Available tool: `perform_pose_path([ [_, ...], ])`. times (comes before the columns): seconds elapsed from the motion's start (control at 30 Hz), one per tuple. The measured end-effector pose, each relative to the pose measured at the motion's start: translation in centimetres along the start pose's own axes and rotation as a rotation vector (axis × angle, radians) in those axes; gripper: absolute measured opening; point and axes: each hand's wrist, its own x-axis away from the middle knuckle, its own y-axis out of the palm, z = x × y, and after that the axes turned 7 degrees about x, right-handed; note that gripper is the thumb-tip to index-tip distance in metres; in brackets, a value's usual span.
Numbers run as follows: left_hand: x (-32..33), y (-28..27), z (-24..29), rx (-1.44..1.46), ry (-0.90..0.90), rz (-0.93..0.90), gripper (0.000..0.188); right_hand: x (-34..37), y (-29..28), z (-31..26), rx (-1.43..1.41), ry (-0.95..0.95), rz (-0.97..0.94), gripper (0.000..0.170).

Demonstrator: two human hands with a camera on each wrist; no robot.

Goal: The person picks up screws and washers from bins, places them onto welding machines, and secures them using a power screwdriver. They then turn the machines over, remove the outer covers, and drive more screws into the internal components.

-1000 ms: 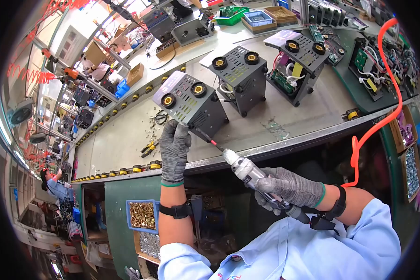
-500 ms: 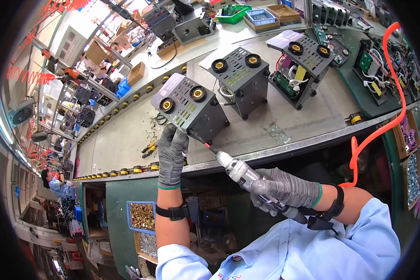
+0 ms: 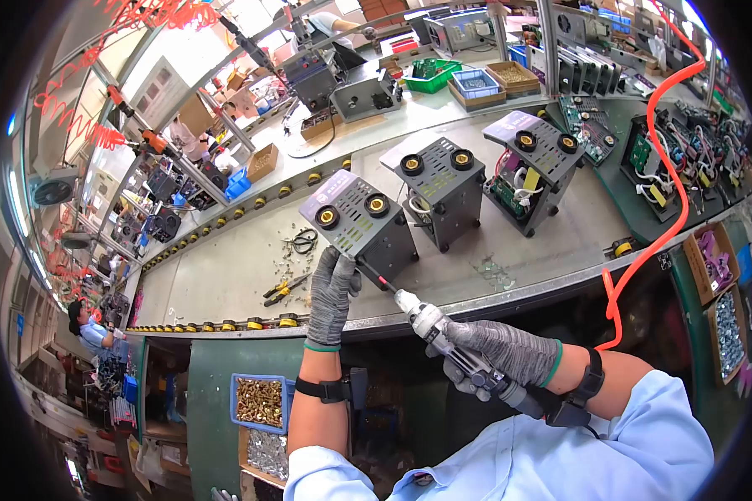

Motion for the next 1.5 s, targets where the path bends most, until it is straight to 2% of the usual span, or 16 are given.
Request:
perform_pose_path([
  [0.6,-0.6,-2.7,-2.9,0.181,-0.102,-0.059,0.046,-0.4,1.9,0.7,-0.09,-0.024,0.026,0.068],
  [0.67,-0.5,-0.9,-2.8,0.372,-0.202,0.137,0.035,0.0,1.7,0.8,-0.184,-0.018,0.001,0.069],
  [0.73,0.1,-1.3,-4.2,-0.1,0.156,-0.012,0.025,-0.1,2.3,0.8,-0.284,-0.008,0.006,0.07],
  [0.8,2.2,-1.3,-4.7,-0.612,0.558,0.098,0.025,-0.6,2.2,1.3,-0.344,-0.041,-0.031,0.072],
  [0.87,7.2,-0.4,1.8,-0.556,0.377,0.176,0.029,-1.2,1.7,2.0,-0.444,-0.055,-0.111,0.073],
  [0.9,10.0,0.2,4.7,-0.313,0.076,0.187,0.035,-1.2,1.6,2.0,-0.485,-0.049,-0.125,0.074],
  [0.97,15.5,-3.5,6.4,-0.915,0.347,0.261,0.033,-1.3,1.5,2.0,-0.467,-0.064,-0.081,0.075],
  [1.0,18.7,-5.2,9.8,-0.984,0.272,0.287,0.034,-1.2,1.5,1.9,-0.455,-0.075,-0.074,0.075],
  [1.03,21.6,-7.6,11.7,-0.909,0.01,0.418,0.035,-1.1,1.5,2.0,-0.446,-0.088,-0.064,0.075],
  [1.07,25.3,-11.2,12.1,-0.9,-0.027,0.534,0.033,-1.0,1.3,2.2,-0.441,-0.112,-0.066,0.074],
  [1.1,28.7,-14.2,14.0,-1.136,-0.33,0.585,0.031,-0.9,1.0,2.5,-0.445,-0.104,-0.083,0.074],
  [1.17,37.2,-20.2,14.0,-1.565,-0.493,0.468,0.036,-0.5,0.5,3.0,-0.442,-0.108,-0.097,0.074],
  [1.23,41.0,-20.8,14.5,-1.417,-1.018,0.288,0.04,-0.2,0.9,3.5,-0.431,-0.11,-0.111,0.073],
  [1.3,45.1,-20.6,10.6,-1.382,-0.638,0.34,0.048,0.0,1.1,4.0,-0.402,-0.081,-0.106,0.073],
  [1.37,45.2,-20.3,9.2,-1.293,-0.92,0.371,0.045,0.4,1.1,4.4,-0.357,-0.078,-0.112,0.073],
  [1.5,45.2,-21.2,9.9,-1.321,-0.838,0.476,0.035,2.0,1.3,4.5,-0.289,-0.016,-0.079,0.071],
])
